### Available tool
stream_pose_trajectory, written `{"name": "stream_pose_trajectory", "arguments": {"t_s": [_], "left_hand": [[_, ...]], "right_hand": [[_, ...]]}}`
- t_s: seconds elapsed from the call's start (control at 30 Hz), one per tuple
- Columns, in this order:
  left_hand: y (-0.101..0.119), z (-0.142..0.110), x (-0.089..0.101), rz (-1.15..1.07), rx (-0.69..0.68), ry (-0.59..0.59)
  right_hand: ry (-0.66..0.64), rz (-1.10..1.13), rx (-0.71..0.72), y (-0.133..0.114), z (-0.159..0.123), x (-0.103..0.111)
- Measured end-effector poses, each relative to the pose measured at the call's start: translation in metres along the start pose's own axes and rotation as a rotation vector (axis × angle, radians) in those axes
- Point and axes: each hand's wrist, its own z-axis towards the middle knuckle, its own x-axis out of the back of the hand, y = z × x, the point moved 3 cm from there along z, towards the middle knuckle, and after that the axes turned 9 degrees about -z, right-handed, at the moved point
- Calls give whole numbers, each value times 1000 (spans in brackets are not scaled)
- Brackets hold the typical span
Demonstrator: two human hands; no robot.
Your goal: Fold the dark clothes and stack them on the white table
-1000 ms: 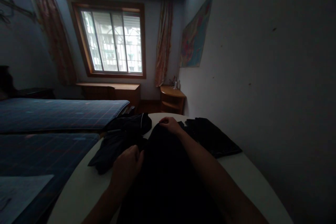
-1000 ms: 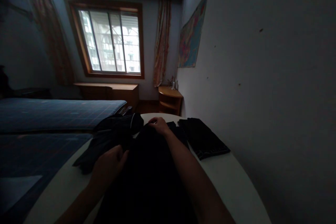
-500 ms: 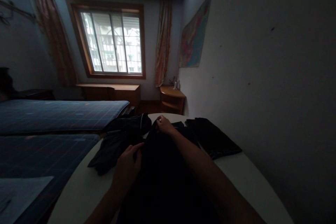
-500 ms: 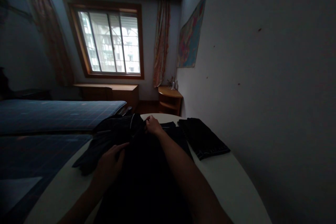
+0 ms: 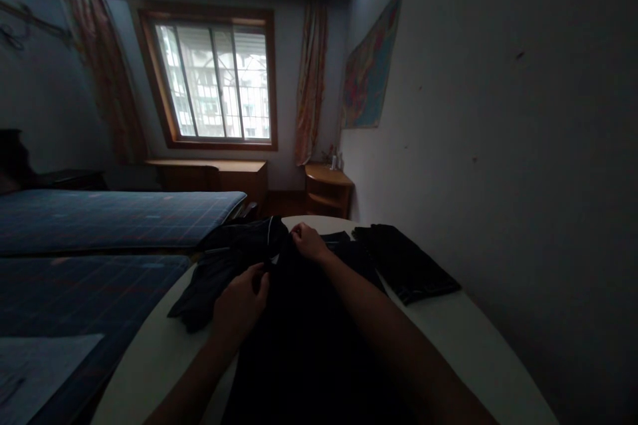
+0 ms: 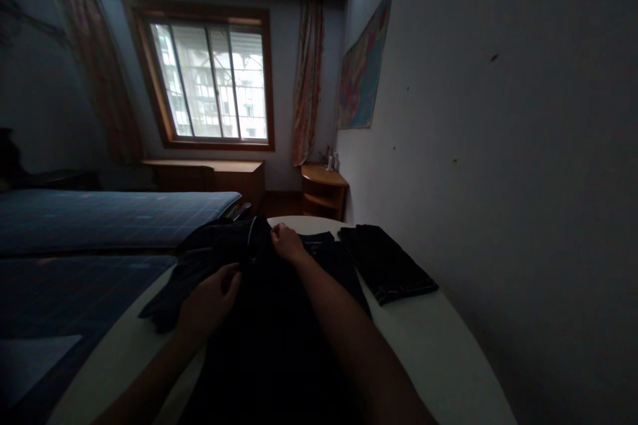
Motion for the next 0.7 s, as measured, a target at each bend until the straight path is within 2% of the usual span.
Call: {"name": "stream_pose_trajectory", "arguments": {"t_s": [0.17, 0.33, 0.5, 0.7], "left_hand": [[14, 47, -17, -165, -14, -53], [31, 83, -36, -148, -16, -70], [33, 90, -41, -71, -32, -64], [24, 76, -40, -4, -89, -92]], "right_hand": [[17, 10, 47, 2, 0, 9], [15, 24, 96, 0, 1, 15], [16, 26, 118, 0, -1, 18], [40, 26, 102, 3, -1, 21]]}}
